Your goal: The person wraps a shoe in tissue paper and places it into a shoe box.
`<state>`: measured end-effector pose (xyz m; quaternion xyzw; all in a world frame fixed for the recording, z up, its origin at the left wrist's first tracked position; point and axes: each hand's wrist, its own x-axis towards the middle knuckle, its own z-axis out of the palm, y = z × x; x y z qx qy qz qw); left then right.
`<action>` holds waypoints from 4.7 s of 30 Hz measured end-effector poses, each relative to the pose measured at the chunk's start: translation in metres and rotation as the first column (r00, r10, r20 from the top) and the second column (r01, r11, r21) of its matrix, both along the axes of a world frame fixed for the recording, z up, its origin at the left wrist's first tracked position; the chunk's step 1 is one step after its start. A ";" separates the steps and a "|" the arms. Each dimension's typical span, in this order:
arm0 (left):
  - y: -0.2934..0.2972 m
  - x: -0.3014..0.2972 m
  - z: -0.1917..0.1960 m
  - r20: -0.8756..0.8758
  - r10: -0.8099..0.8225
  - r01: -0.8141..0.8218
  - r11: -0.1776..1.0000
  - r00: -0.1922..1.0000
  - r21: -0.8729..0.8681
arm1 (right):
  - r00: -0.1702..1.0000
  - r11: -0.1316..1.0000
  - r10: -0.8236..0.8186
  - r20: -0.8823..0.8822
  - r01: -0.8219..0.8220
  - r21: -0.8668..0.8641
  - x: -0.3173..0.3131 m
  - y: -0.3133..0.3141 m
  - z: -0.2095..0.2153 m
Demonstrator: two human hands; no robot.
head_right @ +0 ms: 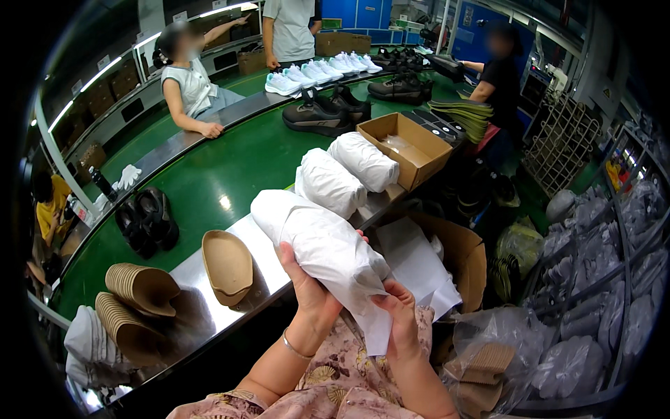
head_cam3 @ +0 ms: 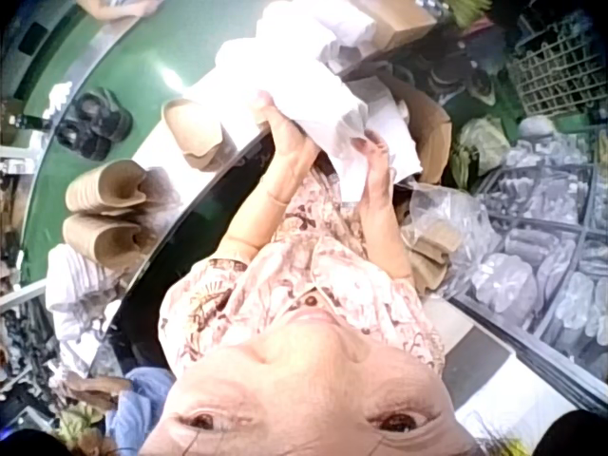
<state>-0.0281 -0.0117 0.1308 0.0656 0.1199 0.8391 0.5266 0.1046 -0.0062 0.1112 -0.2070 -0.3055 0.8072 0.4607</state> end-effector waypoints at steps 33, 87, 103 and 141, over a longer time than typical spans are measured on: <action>0.001 -0.006 -0.022 0.067 -0.261 0.249 0.956 0.963 0.153 | 0.993 0.986 -0.046 -0.104 0.062 0.153 -0.021 0.002 -0.006; -0.007 -0.013 -0.029 -0.276 -0.161 0.194 0.976 0.948 0.096 | 0.960 0.972 0.143 -0.242 -0.182 -0.146 -0.010 -0.004 -0.025; -0.006 -0.011 -0.065 -0.420 -0.072 0.043 0.996 0.905 -0.079 | 0.799 0.560 -0.562 0.212 0.179 0.809 -0.036 -0.016 -0.023; -0.037 -0.048 -0.016 -0.272 -0.178 0.141 0.979 0.946 -0.150 | 0.661 0.033 -0.737 0.141 -0.174 0.984 0.035 -0.013 -0.005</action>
